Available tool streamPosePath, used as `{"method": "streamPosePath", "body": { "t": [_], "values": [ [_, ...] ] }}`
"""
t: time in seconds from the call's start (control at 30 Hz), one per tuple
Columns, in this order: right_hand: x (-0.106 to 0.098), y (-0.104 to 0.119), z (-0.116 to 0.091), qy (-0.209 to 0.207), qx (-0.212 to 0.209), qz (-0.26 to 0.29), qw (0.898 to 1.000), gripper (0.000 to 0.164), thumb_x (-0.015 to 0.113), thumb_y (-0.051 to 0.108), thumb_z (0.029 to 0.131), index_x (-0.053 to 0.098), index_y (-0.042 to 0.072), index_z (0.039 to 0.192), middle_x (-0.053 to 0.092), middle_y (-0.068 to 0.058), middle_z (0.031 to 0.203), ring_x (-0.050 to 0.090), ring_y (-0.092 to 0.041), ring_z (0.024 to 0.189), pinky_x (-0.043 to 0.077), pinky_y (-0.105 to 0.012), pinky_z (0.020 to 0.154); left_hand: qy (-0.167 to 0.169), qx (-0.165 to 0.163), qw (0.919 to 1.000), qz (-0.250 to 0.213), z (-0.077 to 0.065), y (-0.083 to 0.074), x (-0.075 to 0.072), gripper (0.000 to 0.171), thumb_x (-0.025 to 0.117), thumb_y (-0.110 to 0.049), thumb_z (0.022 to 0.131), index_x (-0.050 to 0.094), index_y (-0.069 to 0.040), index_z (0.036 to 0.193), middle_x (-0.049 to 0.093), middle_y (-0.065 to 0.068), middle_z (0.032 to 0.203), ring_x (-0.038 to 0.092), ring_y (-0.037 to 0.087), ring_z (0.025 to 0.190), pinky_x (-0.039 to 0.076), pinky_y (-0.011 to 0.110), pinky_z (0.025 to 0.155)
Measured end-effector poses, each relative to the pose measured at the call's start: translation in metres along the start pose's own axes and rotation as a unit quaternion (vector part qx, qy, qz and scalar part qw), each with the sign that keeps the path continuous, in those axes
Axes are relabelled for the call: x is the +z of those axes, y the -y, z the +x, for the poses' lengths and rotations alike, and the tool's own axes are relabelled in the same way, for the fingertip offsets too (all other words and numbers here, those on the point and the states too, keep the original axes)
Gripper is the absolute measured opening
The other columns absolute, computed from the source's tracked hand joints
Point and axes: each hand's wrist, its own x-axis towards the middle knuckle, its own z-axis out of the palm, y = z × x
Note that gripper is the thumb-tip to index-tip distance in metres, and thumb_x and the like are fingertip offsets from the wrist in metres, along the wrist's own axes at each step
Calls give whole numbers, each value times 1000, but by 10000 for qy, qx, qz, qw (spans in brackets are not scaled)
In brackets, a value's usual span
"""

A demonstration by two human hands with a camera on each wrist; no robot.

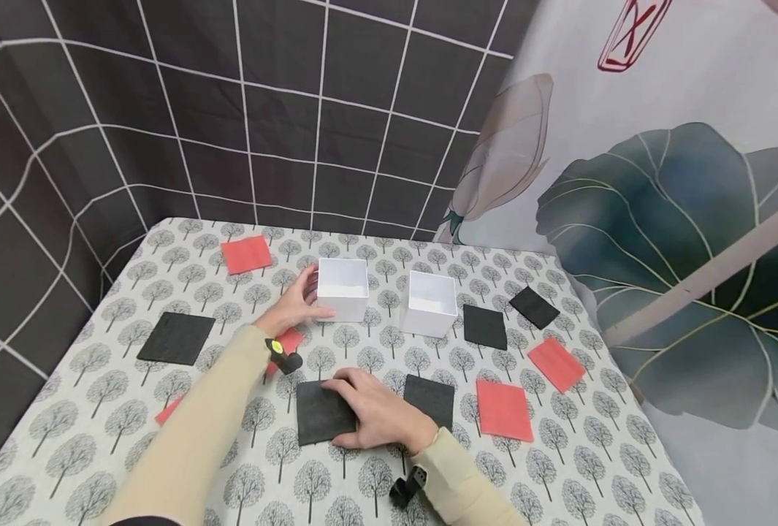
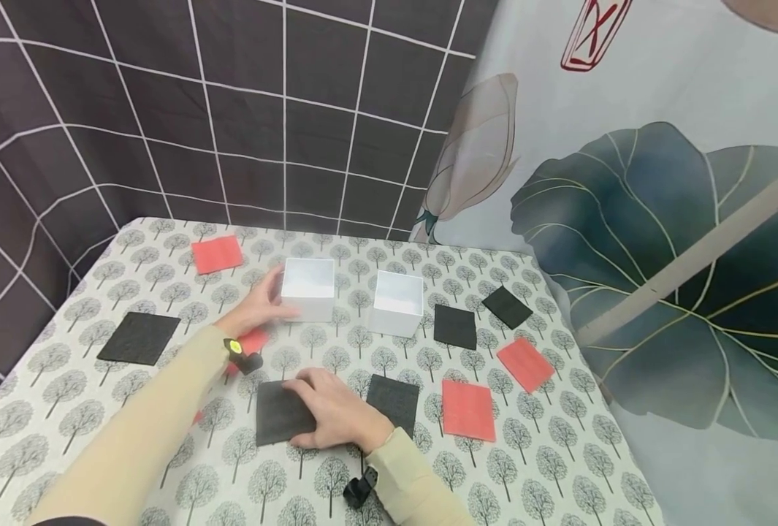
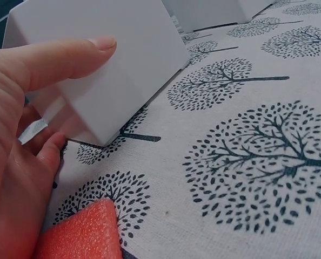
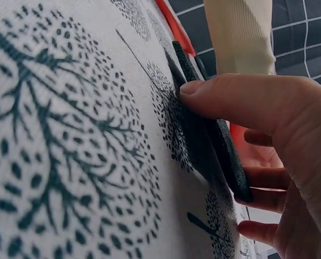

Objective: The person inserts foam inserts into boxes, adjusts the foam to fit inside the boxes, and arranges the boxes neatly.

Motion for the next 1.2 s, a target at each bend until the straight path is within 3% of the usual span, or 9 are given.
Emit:
{"method": "streamPosePath", "body": {
  "t": [0.23,0.47,0.7,1.0,1.2],
  "values": [
    [-3,-2,-1,-204,-92,80,9997,85,78,44,65,42,8,134,43,-10,127,47,-19,110,40,-27,99,6,-139,9999,-26,-3,-5,1,108,76,8,67,6,-5,149,19,17,150,18,28,138,19,34,113],
    [-6,-5,0,-346,42,83,9994,84,77,46,67,42,10,135,43,-8,126,46,-17,110,41,-28,99,-34,31,10000,26,7,14,-3,109,79,3,67,8,-9,149,21,13,151,20,24,138,21,30,112],
    [-12,-9,-1,-372,38,311,9988,84,76,43,68,39,10,137,42,-10,128,45,-18,111,44,-29,96,44,256,9997,-32,7,20,-5,109,79,2,66,9,-10,149,25,13,149,24,24,136,23,29,111],
    [-34,-23,0,-678,92,230,9974,84,75,43,69,39,8,136,43,-14,129,45,-18,111,44,-30,95,160,69,9998,-83,1,-7,2,106,75,9,69,7,-4,148,20,18,150,20,28,137,20,34,113],
    [-44,-29,1,-821,111,117,9965,82,74,43,71,39,9,136,42,-13,129,43,-18,112,45,-32,95,94,117,9999,-51,2,6,-2,107,76,7,69,5,-4,148,17,18,151,18,28,138,19,36,113]
  ]
}}
